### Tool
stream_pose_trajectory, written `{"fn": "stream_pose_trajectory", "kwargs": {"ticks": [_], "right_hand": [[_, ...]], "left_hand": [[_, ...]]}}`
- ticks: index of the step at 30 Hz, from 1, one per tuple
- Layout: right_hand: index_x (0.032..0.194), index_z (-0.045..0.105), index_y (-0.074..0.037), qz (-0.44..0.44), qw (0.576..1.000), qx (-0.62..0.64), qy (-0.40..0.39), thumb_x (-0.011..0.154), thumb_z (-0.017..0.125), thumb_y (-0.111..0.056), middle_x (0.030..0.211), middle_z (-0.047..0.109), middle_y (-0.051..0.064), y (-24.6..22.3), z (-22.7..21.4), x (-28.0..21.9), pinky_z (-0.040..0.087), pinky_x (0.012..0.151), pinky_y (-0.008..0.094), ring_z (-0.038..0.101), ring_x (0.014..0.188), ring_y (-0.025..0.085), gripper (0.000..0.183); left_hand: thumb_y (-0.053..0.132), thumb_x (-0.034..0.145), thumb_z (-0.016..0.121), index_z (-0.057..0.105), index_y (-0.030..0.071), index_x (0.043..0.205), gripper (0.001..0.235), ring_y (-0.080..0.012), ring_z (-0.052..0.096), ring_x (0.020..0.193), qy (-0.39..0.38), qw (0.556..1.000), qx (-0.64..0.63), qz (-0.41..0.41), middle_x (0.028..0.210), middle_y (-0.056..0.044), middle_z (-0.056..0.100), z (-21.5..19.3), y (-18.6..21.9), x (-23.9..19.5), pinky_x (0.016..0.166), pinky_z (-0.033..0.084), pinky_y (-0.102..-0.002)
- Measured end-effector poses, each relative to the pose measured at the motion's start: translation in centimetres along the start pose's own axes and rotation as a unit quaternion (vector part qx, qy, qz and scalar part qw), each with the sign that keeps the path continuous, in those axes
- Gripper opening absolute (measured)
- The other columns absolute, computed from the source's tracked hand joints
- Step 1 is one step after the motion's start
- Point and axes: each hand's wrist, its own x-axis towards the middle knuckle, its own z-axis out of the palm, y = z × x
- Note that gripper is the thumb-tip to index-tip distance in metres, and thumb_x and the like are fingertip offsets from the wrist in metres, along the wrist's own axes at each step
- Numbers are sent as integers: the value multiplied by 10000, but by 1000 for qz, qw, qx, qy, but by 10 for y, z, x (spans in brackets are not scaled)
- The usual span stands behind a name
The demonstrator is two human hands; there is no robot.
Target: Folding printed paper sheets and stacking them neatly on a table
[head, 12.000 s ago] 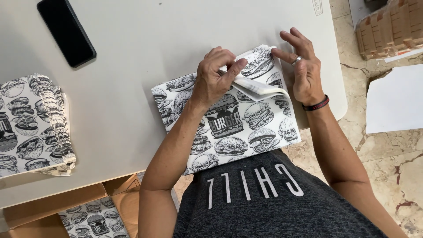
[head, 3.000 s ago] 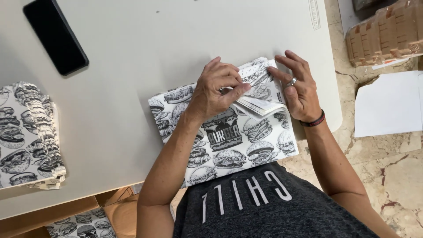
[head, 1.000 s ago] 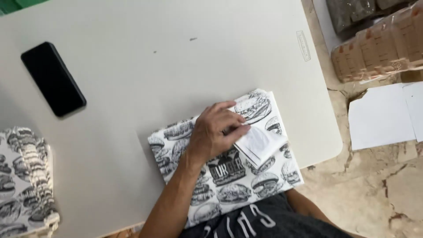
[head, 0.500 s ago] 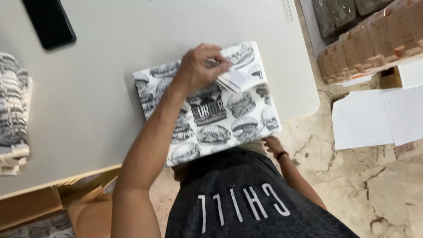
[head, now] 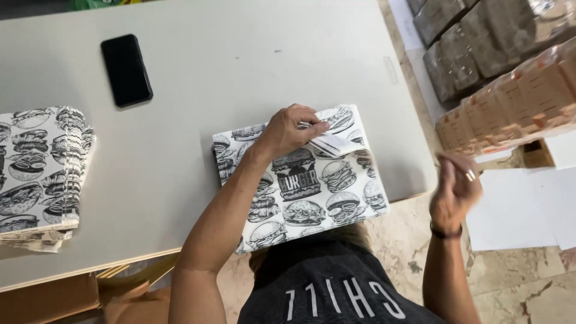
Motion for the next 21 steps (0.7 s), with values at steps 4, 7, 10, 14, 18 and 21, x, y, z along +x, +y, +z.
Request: {"fn": "stream_pose_trajectory", "kwargs": {"ticks": [4,7,10,14,18,21], "right_hand": [[1241,700,67,-40,981,49,-184,1129,496,-64,1199,660,307,6,70,72,479,987,561,638,1152,492,267],[1460,604,-70,-4,940,67,-334,1102,491,-174,1384,598,255,8,107,97,484,987,561,607,1222,475,389],[1571,449,-76,-42,927,45,-369,1083,484,-236,1479,530,281,29,124,96,499,889,639,609,1140,532,514],[1444,602,-34,-67,935,98,-334,1091,406,-266,1468,537,282,46,120,82,487,997,555,586,1266,471,466],[1309,720,-5,-95,938,94,-319,1098,405,-270,1413,554,335,54,125,82,536,930,565,641,1146,490,462],[1310,723,-23,-120,936,84,-320,1099,439,-313,1421,555,318,61,126,80,533,915,511,629,1189,479,458]], "left_hand": [[395,984,710,811,140,920,282,-377,661,1182,-1,999,-33,31,910,-108,785,-6,4,-4,1077,469,-545],[402,987,715,817,147,924,281,-380,658,1188,-5,999,-37,29,910,-98,783,0,-6,-3,1068,473,-546],[379,975,728,806,136,920,261,-368,663,1180,16,998,-14,52,929,-81,784,5,-27,6,1028,509,-508],[361,993,713,801,135,904,258,-399,655,1159,-7,999,-25,46,917,-94,779,1,-15,4,1065,469,-556],[364,952,772,819,162,921,210,-352,636,1212,-26,997,23,71,1004,-59,780,0,-21,10,1112,413,-574],[355,922,804,827,171,910,185,-369,615,1230,-16,995,46,91,1147,-76,762,-8,0,9,1146,329,-629]]}}
